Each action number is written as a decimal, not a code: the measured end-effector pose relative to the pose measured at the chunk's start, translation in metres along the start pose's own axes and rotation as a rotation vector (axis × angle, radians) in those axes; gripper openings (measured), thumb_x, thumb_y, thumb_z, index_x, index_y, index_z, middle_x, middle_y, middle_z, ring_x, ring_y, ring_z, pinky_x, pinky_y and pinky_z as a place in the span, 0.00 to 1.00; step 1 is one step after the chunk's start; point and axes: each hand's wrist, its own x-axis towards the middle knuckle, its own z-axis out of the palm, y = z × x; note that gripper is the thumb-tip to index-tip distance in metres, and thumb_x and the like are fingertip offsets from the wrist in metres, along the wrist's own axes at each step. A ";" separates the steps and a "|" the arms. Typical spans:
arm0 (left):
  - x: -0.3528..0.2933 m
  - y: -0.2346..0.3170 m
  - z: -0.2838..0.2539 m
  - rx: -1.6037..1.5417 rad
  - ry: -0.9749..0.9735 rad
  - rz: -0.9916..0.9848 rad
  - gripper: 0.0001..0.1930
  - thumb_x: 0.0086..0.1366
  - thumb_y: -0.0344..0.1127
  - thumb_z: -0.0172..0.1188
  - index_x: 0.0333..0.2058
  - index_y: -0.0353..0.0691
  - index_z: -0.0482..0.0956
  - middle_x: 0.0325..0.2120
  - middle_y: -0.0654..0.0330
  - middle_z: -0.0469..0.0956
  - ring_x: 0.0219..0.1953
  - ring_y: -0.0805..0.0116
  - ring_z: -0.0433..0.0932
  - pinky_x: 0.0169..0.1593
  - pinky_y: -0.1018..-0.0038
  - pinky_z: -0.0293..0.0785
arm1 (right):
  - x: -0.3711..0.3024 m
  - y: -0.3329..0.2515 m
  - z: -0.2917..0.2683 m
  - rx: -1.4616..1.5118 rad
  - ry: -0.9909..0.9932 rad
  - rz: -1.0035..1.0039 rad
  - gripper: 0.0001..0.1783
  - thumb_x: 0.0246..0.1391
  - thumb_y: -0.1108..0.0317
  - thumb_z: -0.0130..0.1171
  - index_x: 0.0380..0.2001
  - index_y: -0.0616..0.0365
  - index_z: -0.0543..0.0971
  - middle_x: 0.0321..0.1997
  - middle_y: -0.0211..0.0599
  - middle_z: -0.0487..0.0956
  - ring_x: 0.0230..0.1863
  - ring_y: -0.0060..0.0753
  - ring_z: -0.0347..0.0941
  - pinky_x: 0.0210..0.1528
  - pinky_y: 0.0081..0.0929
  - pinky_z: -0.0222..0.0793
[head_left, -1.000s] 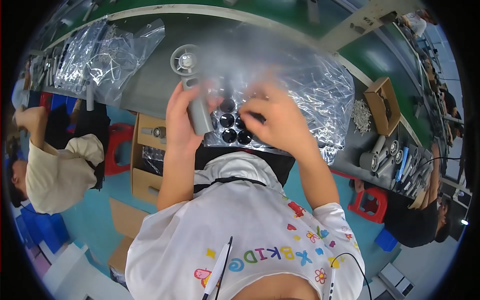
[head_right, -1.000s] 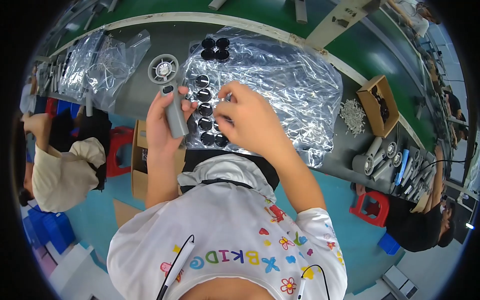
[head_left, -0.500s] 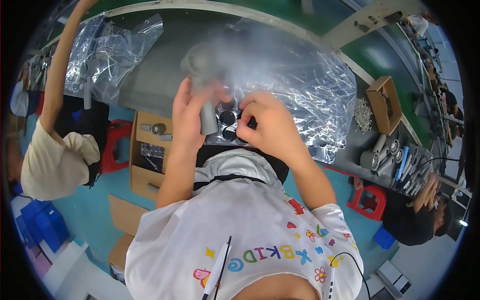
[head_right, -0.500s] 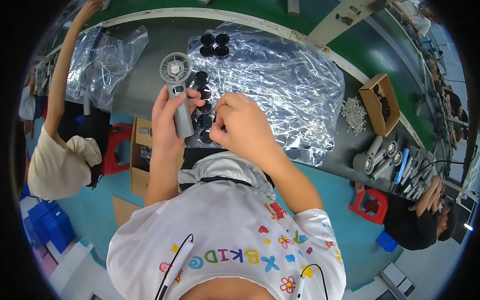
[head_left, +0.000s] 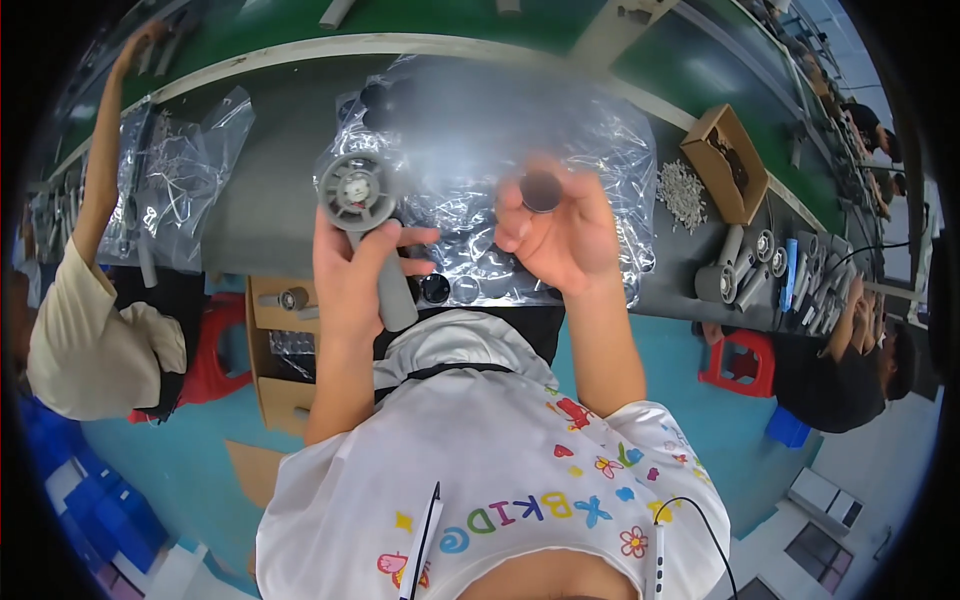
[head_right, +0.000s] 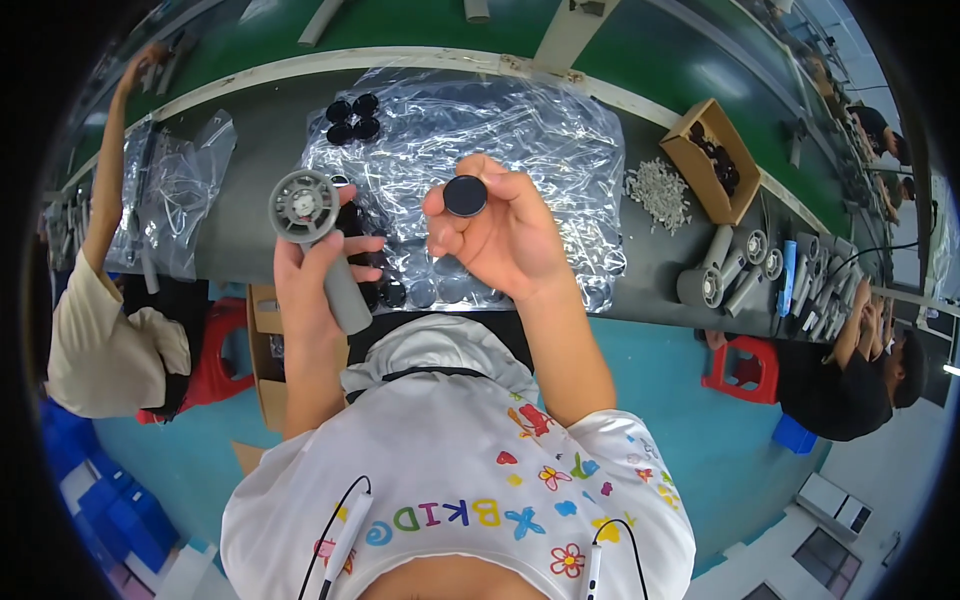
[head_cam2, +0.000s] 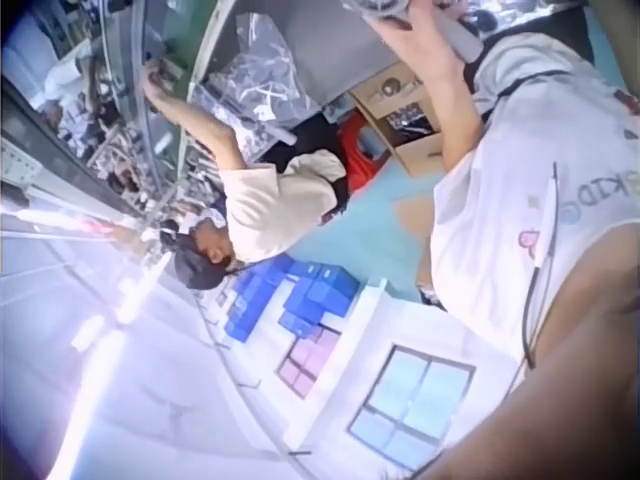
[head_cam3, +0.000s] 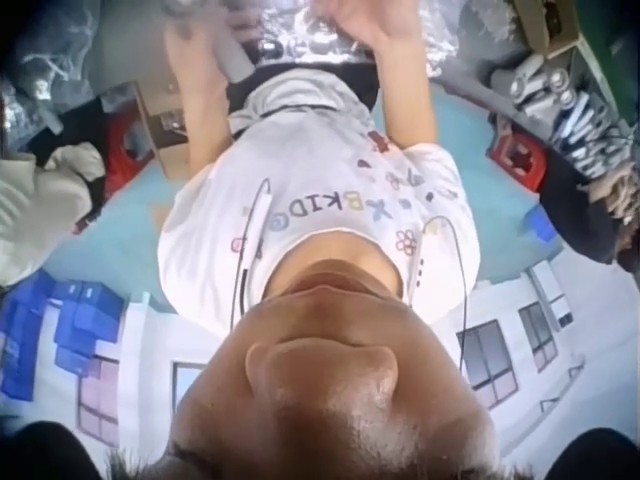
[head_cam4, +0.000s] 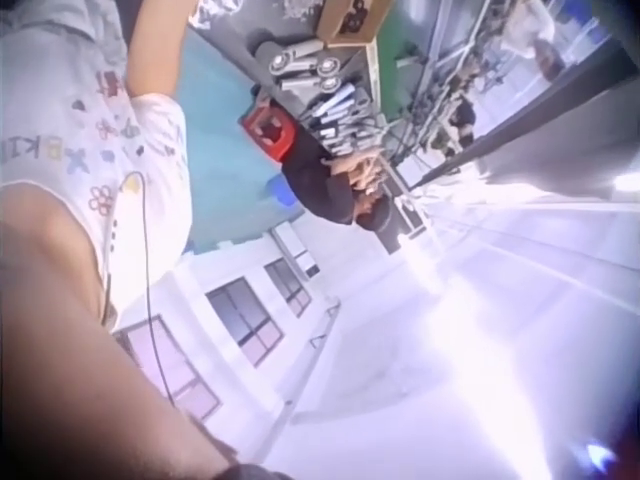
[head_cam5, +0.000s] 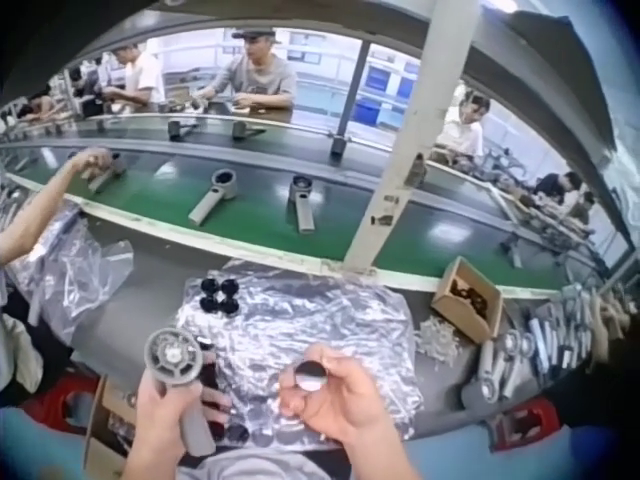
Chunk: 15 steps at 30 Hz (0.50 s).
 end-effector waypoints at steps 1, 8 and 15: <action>0.000 -0.001 0.005 0.002 -0.005 -0.002 0.22 0.64 0.21 0.56 0.56 0.33 0.63 0.47 0.51 0.74 0.40 0.50 0.85 0.29 0.70 0.88 | -0.001 0.000 0.000 0.000 0.001 -0.006 0.14 0.68 0.56 0.44 0.45 0.52 0.73 0.45 0.44 0.77 0.35 0.37 0.72 0.40 0.38 0.70; -0.002 -0.007 0.024 0.017 -0.146 -0.057 0.24 0.64 0.21 0.57 0.57 0.34 0.61 0.50 0.50 0.72 0.44 0.51 0.85 0.30 0.69 0.88 | -0.006 -0.002 0.002 0.073 -0.013 -0.008 0.16 0.65 0.60 0.44 0.49 0.58 0.72 0.46 0.54 0.78 0.35 0.41 0.76 0.39 0.40 0.74; -0.005 -0.011 0.033 0.030 -0.195 -0.079 0.26 0.65 0.21 0.58 0.59 0.34 0.59 0.51 0.50 0.72 0.45 0.54 0.85 0.32 0.71 0.88 | -0.011 -0.004 0.024 -0.292 0.172 -0.133 0.14 0.61 0.68 0.57 0.48 0.63 0.75 0.42 0.47 0.79 0.33 0.33 0.73 0.35 0.30 0.73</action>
